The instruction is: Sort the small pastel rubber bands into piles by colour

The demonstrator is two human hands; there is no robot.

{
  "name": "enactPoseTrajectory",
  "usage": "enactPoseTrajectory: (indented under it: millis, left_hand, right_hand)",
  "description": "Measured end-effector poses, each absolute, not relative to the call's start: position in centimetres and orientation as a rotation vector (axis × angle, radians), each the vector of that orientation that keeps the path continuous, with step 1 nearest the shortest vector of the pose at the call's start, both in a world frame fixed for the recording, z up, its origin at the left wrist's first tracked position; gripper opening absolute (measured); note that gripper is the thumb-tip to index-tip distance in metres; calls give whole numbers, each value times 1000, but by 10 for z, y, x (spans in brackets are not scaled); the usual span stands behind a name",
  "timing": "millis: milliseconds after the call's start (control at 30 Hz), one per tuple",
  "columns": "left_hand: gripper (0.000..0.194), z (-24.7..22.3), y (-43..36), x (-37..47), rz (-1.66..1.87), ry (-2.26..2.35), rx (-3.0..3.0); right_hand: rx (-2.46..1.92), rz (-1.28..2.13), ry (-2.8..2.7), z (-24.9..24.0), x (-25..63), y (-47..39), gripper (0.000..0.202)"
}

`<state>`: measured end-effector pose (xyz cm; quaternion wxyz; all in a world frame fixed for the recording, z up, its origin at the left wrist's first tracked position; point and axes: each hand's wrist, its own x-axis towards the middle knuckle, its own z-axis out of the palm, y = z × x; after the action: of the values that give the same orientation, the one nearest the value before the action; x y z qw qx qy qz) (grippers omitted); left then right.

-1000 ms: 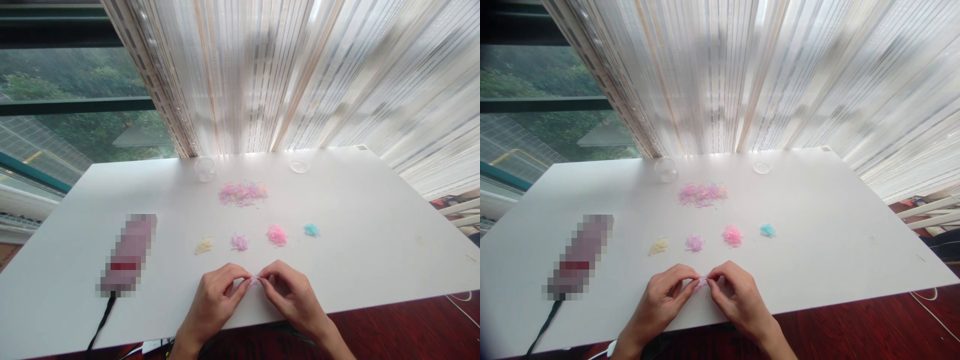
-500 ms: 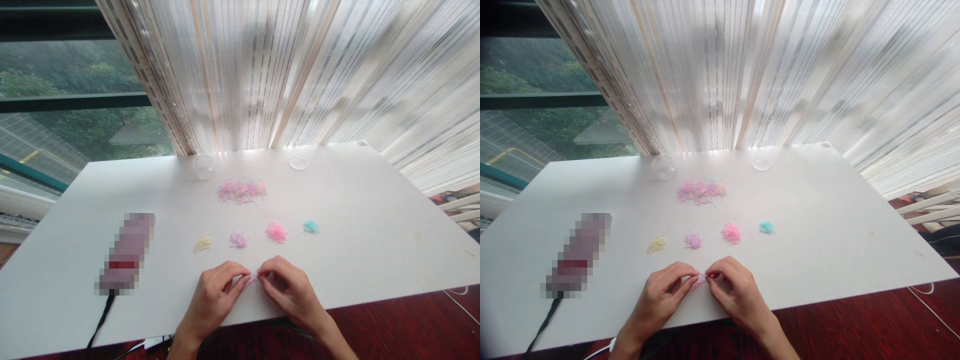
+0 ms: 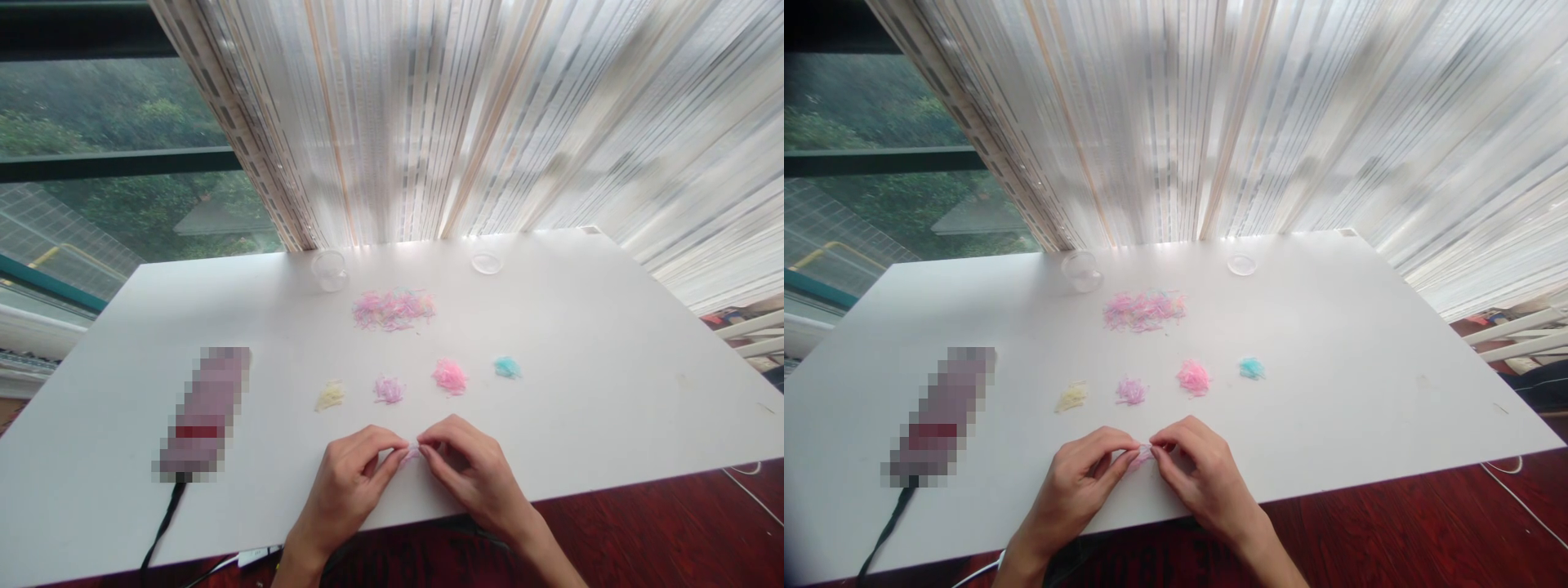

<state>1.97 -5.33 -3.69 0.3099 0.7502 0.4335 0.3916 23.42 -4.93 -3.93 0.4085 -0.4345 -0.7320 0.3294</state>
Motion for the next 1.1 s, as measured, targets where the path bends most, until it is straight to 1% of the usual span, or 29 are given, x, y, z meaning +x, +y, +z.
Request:
enactPoseTrajectory:
  millis: [333, 700, 1100]
  left_hand:
    - [11, -36, -54, 20, 997, 1177, 1978]
    - [7, -36, -53, 21, 1073, 1179, 1952]
    - [8, -35, -53, 21, 1108, 1187, 1980]
  right_hand:
    - [-1113, 826, -1848, -37, 234, -50, 12]
    - [-1123, 814, -1842, -36, 234, -49, 8]
    - [-1126, 814, -1838, -38, 235, -50, 12]
